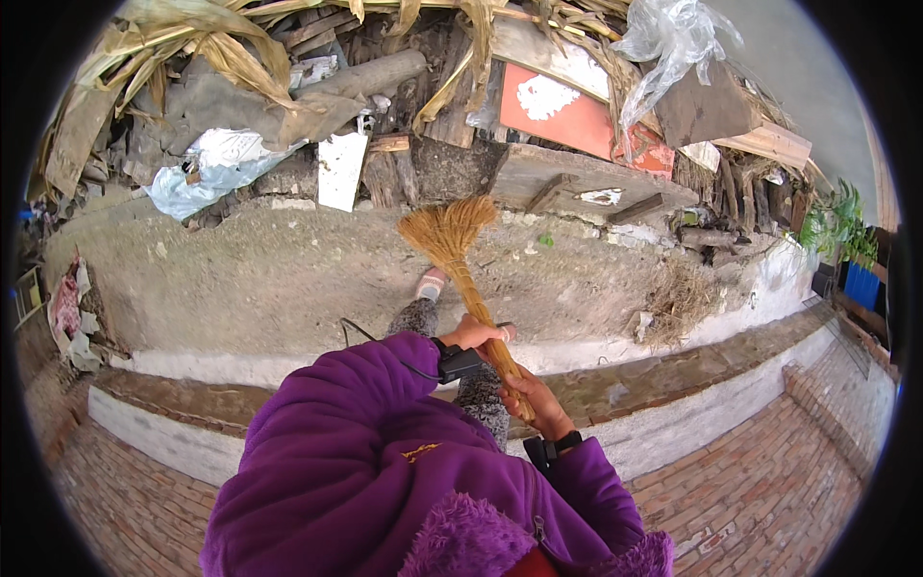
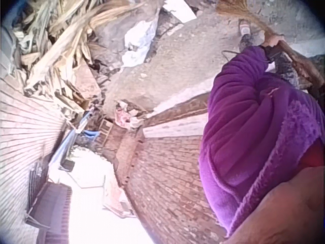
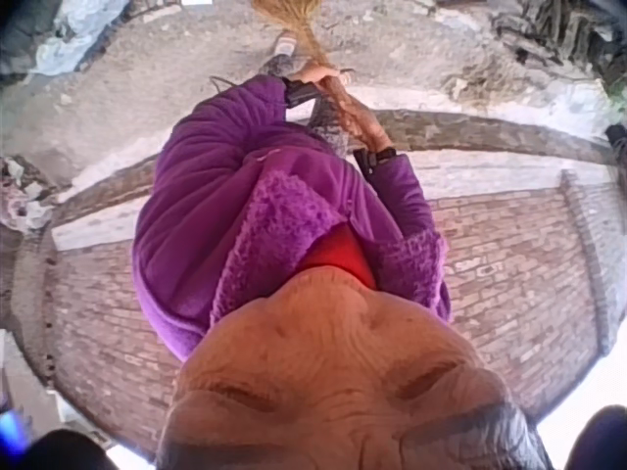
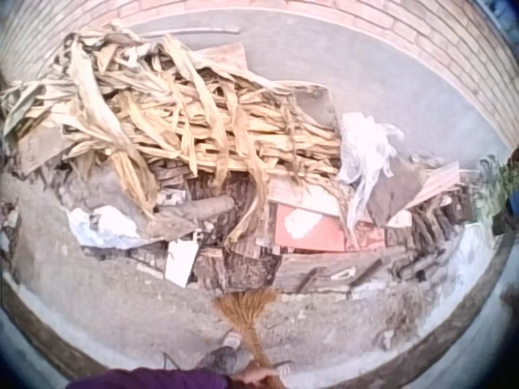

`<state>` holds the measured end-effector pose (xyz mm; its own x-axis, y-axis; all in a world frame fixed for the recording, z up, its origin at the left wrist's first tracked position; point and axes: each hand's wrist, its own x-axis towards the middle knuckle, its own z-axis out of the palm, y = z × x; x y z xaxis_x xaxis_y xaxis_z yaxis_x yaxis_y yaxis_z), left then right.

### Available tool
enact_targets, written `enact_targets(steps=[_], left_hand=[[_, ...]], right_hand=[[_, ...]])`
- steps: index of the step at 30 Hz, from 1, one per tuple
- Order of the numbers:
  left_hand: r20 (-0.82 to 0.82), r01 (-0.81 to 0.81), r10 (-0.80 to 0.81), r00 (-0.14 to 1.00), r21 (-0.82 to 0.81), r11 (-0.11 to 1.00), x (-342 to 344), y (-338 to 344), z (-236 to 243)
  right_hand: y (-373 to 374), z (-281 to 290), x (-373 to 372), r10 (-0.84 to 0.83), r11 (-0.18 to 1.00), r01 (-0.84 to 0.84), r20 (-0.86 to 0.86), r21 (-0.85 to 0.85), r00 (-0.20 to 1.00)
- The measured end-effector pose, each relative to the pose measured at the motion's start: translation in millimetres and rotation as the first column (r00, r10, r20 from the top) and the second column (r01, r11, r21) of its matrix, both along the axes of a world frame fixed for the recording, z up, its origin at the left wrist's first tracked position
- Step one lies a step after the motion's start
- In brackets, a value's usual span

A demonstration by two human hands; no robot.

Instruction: The person sweeps a cluttered outdoor area with a traditional straw broom, gathering dry straw and debris into a pile. They move around the space, sweeping near stacked wood, plastic sheeting, and a small planter box.

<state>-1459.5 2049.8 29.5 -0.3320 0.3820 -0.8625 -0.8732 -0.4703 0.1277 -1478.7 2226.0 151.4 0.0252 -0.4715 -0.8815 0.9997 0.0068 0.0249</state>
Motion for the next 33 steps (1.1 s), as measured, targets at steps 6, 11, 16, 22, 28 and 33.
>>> enact_targets(steps=[6, 11, 16, 22, 28, 33], left_hand=[[-0.069, -0.192, 0.194, 0.979, 0.028, 0.981, 15.8, -6.6, 5.5], [-0.081, -0.267, 0.278, 0.957, 0.132, 0.955, 18.5, 11.3, 31.7], [-0.131, -0.260, 0.257, 0.957, -0.003, 0.966, 0.9, 8.3, 27.6], [-0.114, -0.152, 0.153, 0.982, 0.017, 0.988, -37.4, -22.0, -20.4], [-0.001, 0.021, -0.022, 1.000, 0.166, 0.986, 9.7, 0.9, 20.0], [0.064, -0.003, -0.014, 0.998, 0.267, 0.964, 28.7, 23.1, 53.1]], right_hand=[[-4.2, 1.0, -11.6, 0.306, 0.952, -0.293, -0.243, 0.087, 0.921], [15.1, 26.9, -18.5, 0.501, 0.863, -0.442, -0.310, 0.244, 0.808], [4.3, 19.8, -14.1, 0.418, 0.900, -0.331, -0.348, 0.284, 0.839], [-17.0, -36.4, -36.2, 0.093, 0.996, -0.093, -0.300, 0.015, 0.949], [18.8, 18.8, 4.5, 0.093, 0.995, -0.089, -0.070, 0.049, 0.993], [30.9, 65.7, 4.1, 0.184, 0.983, -0.179, -0.101, 0.050, 0.978]])
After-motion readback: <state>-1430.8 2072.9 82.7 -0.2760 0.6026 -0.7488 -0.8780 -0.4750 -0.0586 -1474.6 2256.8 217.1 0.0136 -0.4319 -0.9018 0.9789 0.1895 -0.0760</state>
